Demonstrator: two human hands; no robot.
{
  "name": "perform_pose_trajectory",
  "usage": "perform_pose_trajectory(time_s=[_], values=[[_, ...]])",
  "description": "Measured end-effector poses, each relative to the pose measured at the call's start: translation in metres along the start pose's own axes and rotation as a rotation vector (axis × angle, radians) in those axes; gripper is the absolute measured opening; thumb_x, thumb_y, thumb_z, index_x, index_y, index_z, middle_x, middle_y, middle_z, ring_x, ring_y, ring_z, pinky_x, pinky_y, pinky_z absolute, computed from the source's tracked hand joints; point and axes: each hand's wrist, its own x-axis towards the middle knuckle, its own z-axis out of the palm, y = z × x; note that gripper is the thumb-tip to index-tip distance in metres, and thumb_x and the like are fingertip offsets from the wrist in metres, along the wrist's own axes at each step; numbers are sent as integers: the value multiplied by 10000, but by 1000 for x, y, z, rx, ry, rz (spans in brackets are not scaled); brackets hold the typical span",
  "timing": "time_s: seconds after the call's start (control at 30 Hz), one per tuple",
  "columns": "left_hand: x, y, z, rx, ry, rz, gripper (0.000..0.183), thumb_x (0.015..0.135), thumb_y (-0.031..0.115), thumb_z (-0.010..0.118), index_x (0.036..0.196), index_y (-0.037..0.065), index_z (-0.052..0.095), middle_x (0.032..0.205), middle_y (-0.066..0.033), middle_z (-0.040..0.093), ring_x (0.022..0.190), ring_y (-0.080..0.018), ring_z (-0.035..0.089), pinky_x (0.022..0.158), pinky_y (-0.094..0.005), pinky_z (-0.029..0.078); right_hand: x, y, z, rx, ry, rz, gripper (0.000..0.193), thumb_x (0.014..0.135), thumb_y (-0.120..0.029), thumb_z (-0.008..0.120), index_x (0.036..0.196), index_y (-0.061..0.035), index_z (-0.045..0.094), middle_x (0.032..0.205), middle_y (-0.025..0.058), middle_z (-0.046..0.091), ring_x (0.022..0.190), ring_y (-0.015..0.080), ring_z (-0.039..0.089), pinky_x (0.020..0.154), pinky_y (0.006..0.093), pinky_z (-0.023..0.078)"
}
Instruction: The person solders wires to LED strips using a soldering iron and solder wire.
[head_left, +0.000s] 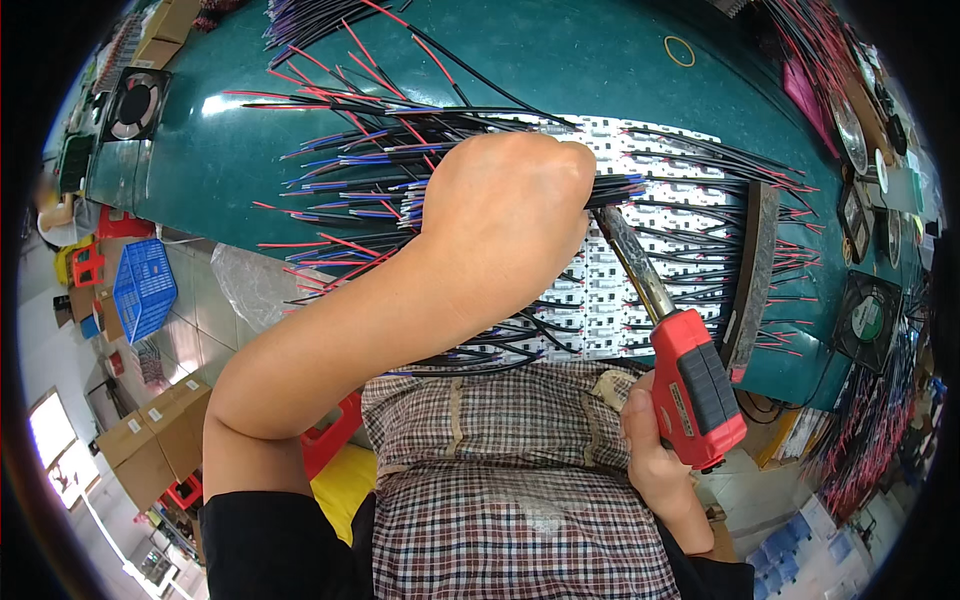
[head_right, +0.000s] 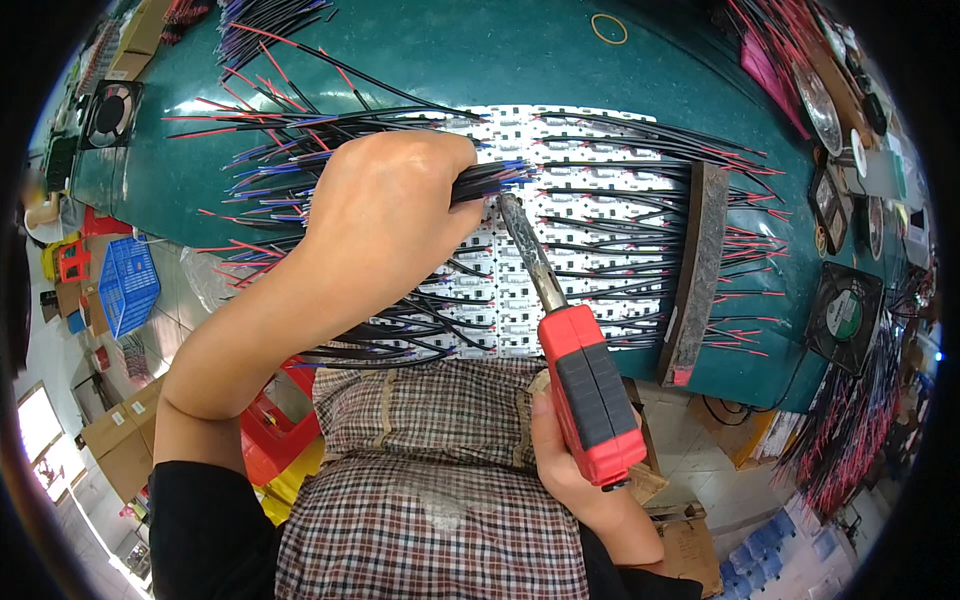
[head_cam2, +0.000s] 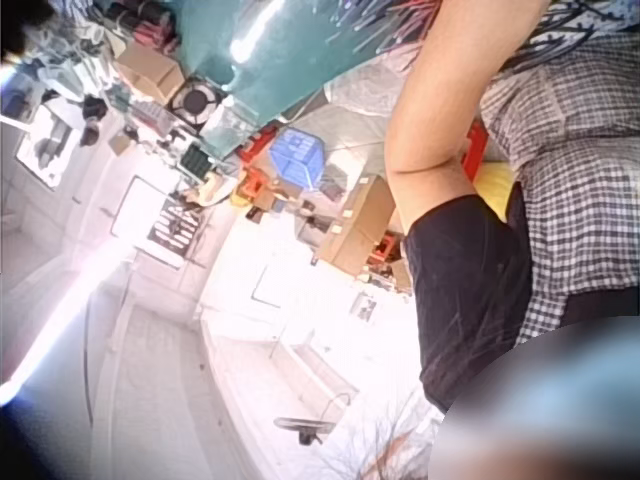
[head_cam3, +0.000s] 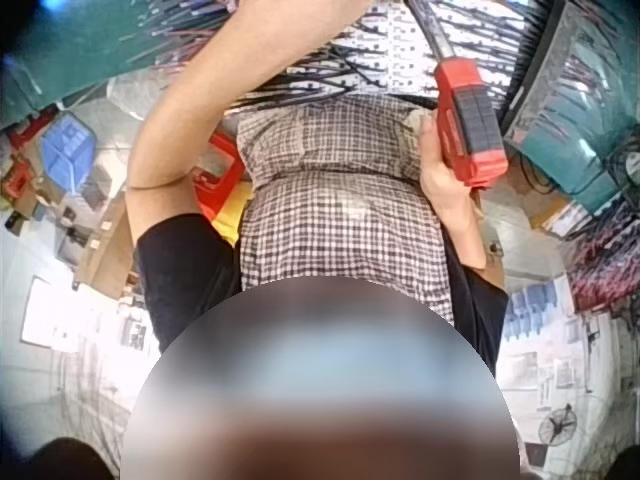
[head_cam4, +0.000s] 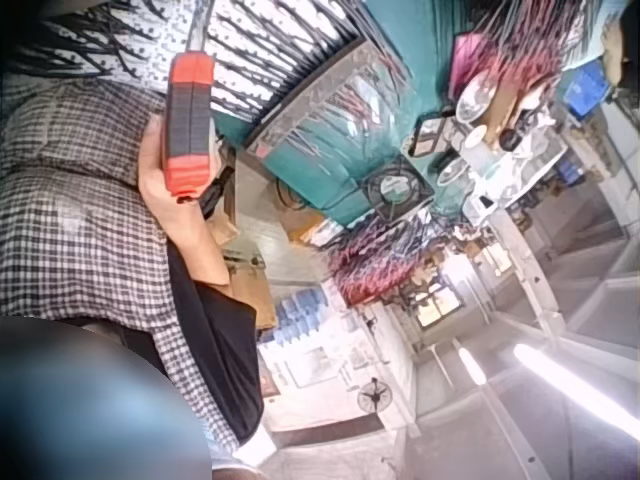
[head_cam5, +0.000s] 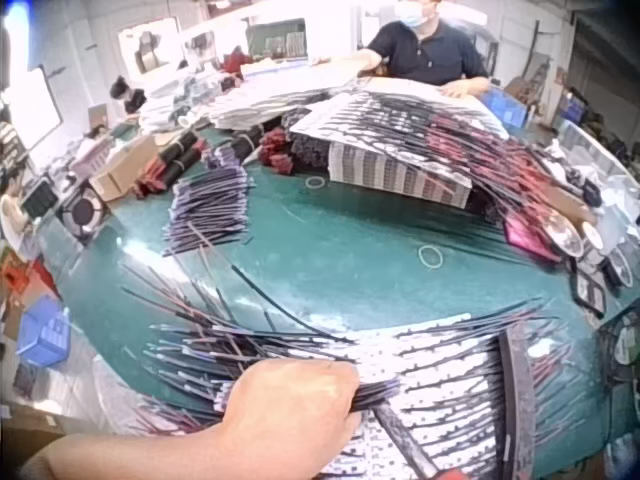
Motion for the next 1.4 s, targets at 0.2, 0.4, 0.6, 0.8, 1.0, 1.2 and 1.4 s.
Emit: perform_pose_trajectory(time_s=[0.2, 0.4, 0.6, 0.8, 1.0, 1.2, 1.4], values=[[-2, -1, 1, -6, 43, 24, 208, 754, 168, 772, 754, 12, 634, 730, -171, 662, 715, -367, 665, 674, -459, 529, -2, -3, 1, 134, -15, 62, 216, 941, -75, 668, 1138, 2, 627, 978, 108, 659, 873, 203, 656, 747, 336, 520], [1, 0, 1, 10, 10, 3, 187, 757, 160, 760, 757, 13, 645, 735, -173, 664, 727, -367, 667, 679, -459, 531, -4, -5, 6, 157, 85, -29, 171, 1014, -169, 577, 1065, -13, 531, 710, 14, 518, 550, 57, 447, 502, 241, 365], [4, -7, -1, -21, 3, 15, 188, 760, 175, 756, 793, 8, 675, 735, -179, 667, 718, -370, 665, 694, -465, 530, -6, 5, 4, 120, 3, -49, 257, 1017, -156, 577, 1201, 7, 506, 732, 10, 512, 533, 56, 433, 483, 229, 351], [9, -10, -2, -40, -39, 34, 186, 769, 171, 740, 817, -5, 707, 736, -192, 671, 725, -378, 667, 704, -462, 528, 0, -1, 10, 146, 92, -116, 194, 1004, -110, 587, 1150, -2, 519, 731, 8, 505, 528, 51, 426, 477, 227, 358], [6, -9, -3, -27, -20, 42, 187, 766, 173, 744, 809, -4, 703, 735, -185, 671, 727, -378, 666, 703, -466, 528, -6, -2, 0, 178, -53, 94, 172, 964, -70, 637, 1122, -7, 615, 925, 73, 622, 830, 177, 606, 736, 329, 496], [7, -7, -1, -18, -37, 25, 184, 762, 170, 746, 803, -3, 698, 724, -180, 663, 722, -380, 662, 700, -473, 527, -5, -3, 5, 190, 27, 85, 190, 962, -102, 656, 1122, -8, 616, 928, 88, 623, 824, 202, 602, 727, 348, 492], [6, -7, -3, -3, -28, 35, 174, 768, 160, 735, 797, -6, 691, 721, -183, 661, 719, -383, 659, 700, -475, 526, -2, -3, 5, 45, 54, -120, 87, 1010, -105, 552, 1003, -20, 534, 674, 20, 519, 497, 59, 437, 454, 227, 348]])
